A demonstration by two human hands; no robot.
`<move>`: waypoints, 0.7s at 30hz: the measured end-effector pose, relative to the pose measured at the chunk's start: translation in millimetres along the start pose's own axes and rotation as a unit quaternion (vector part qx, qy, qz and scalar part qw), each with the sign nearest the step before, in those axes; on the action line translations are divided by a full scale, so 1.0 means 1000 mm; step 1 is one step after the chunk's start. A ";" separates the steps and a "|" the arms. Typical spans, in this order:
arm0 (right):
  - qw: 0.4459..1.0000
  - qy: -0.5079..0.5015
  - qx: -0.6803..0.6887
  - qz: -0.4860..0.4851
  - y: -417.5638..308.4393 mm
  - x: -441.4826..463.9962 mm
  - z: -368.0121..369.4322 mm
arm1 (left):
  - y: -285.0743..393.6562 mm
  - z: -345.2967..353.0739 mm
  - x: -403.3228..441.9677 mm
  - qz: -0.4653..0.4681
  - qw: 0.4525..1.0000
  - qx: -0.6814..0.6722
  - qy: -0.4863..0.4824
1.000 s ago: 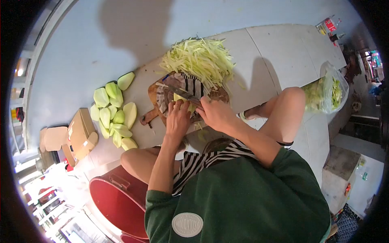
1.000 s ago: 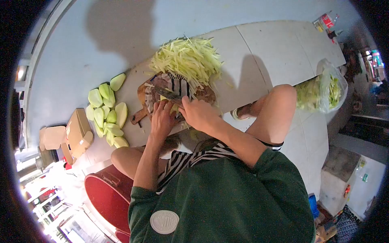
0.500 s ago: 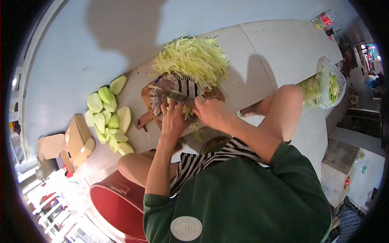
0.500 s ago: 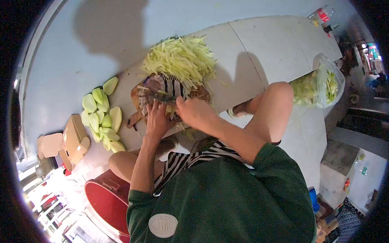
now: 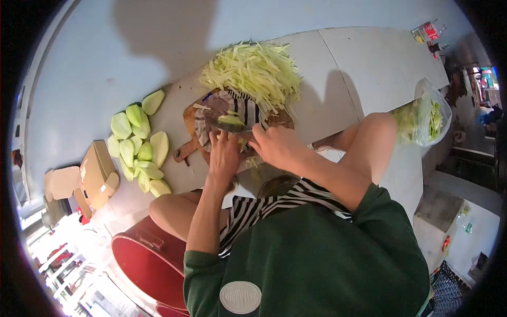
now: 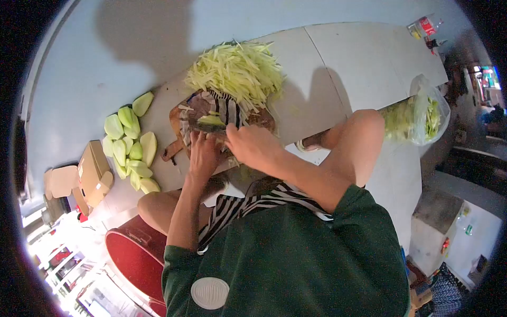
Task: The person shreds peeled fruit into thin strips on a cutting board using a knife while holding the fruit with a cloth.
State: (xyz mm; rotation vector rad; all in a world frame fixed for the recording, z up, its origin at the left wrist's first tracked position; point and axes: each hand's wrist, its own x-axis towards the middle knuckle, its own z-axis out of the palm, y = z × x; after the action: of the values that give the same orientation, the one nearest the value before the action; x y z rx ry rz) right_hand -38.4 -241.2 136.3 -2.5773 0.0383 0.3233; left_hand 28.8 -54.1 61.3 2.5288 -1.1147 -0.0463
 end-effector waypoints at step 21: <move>1.000 -0.009 -0.010 -0.011 0.003 0.008 0.006 | 0.002 -0.005 -0.002 -0.030 0.999 -0.016 -0.007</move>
State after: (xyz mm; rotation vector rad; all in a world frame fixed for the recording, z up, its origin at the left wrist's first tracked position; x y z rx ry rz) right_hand -31.7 -240.3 128.4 -2.5925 0.0009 0.3398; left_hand 26.8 -52.3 66.5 2.5371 -1.0364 -0.0972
